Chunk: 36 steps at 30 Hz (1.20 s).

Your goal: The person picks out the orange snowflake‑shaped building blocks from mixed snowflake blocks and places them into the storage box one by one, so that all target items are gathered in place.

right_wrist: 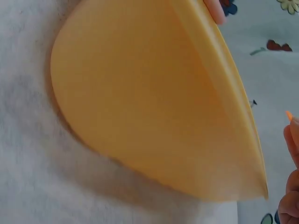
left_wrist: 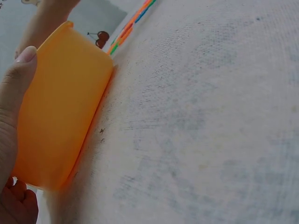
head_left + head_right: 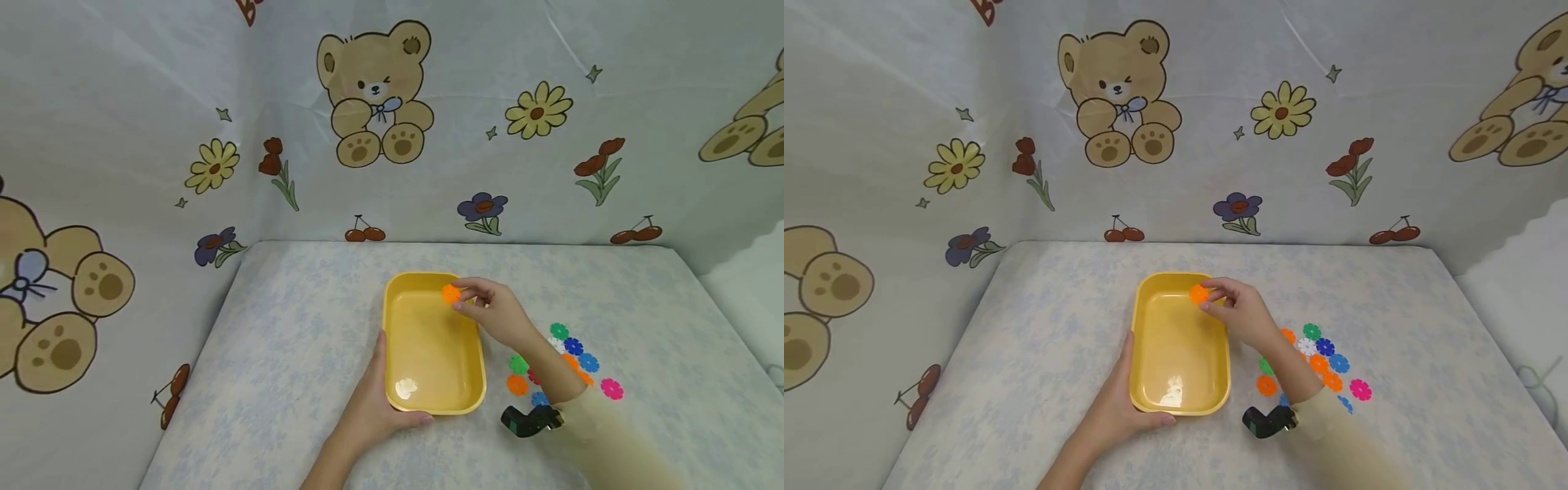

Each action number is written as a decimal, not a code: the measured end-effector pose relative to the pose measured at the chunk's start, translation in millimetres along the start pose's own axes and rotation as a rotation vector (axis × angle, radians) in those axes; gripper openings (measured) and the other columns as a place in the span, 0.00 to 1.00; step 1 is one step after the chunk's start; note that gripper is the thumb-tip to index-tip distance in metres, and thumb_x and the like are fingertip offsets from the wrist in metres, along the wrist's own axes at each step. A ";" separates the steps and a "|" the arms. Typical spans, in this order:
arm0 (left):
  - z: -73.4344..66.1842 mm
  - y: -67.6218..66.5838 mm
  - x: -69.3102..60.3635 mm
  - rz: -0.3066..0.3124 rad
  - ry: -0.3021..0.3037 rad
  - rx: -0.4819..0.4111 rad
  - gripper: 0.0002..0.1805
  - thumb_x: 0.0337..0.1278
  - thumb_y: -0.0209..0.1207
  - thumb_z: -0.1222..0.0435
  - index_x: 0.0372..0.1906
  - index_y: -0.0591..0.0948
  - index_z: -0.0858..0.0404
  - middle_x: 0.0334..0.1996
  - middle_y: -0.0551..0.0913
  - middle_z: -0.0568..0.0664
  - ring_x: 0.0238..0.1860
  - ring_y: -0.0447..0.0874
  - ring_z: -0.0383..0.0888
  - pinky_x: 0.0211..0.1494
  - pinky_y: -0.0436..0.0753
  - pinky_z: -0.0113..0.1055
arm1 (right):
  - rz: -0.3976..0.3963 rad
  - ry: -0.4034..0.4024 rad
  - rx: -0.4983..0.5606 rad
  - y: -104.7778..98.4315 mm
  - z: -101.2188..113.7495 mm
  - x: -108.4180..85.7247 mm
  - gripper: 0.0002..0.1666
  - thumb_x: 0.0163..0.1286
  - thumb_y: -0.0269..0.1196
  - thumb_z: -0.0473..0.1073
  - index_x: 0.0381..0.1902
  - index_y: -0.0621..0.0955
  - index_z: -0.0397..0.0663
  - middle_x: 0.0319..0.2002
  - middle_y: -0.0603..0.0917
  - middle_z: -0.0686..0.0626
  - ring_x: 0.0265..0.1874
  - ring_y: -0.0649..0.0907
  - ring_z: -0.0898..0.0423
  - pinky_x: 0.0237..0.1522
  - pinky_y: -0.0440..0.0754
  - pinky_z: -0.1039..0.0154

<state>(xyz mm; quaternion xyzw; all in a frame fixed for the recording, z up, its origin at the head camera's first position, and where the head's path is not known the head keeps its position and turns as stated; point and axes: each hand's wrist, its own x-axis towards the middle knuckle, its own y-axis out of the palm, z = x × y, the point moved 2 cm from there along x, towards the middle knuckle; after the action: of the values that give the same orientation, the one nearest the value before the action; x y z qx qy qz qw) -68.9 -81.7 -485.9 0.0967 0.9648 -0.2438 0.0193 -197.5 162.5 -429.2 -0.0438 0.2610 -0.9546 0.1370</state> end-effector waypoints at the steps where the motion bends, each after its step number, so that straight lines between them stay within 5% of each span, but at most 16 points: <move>1: 0.1 -0.1 0.1 0.002 0.001 0.003 0.81 0.23 0.77 0.35 0.80 0.33 0.43 0.81 0.42 0.44 0.79 0.48 0.48 0.76 0.62 0.56 | 0.009 -0.008 0.002 4.9 2.6 1.5 0.22 0.66 0.68 0.48 0.58 0.82 0.54 0.40 0.87 0.50 0.23 0.71 0.53 0.23 0.68 0.68; 16: 1.6 -1.5 0.1 0.009 0.009 0.016 0.80 0.25 0.76 0.34 0.80 0.33 0.42 0.80 0.44 0.43 0.78 0.52 0.47 0.75 0.64 0.55 | 0.070 -0.027 -0.085 66.8 18.7 21.0 0.20 0.65 0.69 0.43 0.55 0.83 0.49 0.34 0.86 0.52 0.19 0.70 0.55 0.21 0.69 0.69; 23: 1.0 -1.2 0.8 0.014 0.028 0.031 0.80 0.26 0.75 0.32 0.80 0.32 0.45 0.81 0.44 0.45 0.78 0.53 0.48 0.74 0.65 0.56 | 0.047 0.060 -0.075 83.7 9.3 28.3 0.19 0.66 0.69 0.44 0.55 0.83 0.47 0.34 0.85 0.51 0.28 0.78 0.56 0.31 0.79 0.70; 36: 0.6 -0.6 0.3 0.015 0.011 0.046 0.79 0.27 0.74 0.32 0.78 0.30 0.40 0.81 0.44 0.45 0.78 0.54 0.48 0.74 0.66 0.55 | -0.006 0.076 -0.354 93.6 3.9 35.7 0.17 0.70 0.65 0.45 0.53 0.83 0.43 0.33 0.83 0.50 0.31 0.79 0.56 0.38 0.81 0.63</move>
<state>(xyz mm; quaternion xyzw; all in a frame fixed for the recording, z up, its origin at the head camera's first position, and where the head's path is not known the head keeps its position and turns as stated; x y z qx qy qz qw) -69.3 -82.4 -486.1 0.1057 0.9583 -0.2650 0.0134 -208.8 73.1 -473.2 -0.0320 0.4300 -0.8950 0.1141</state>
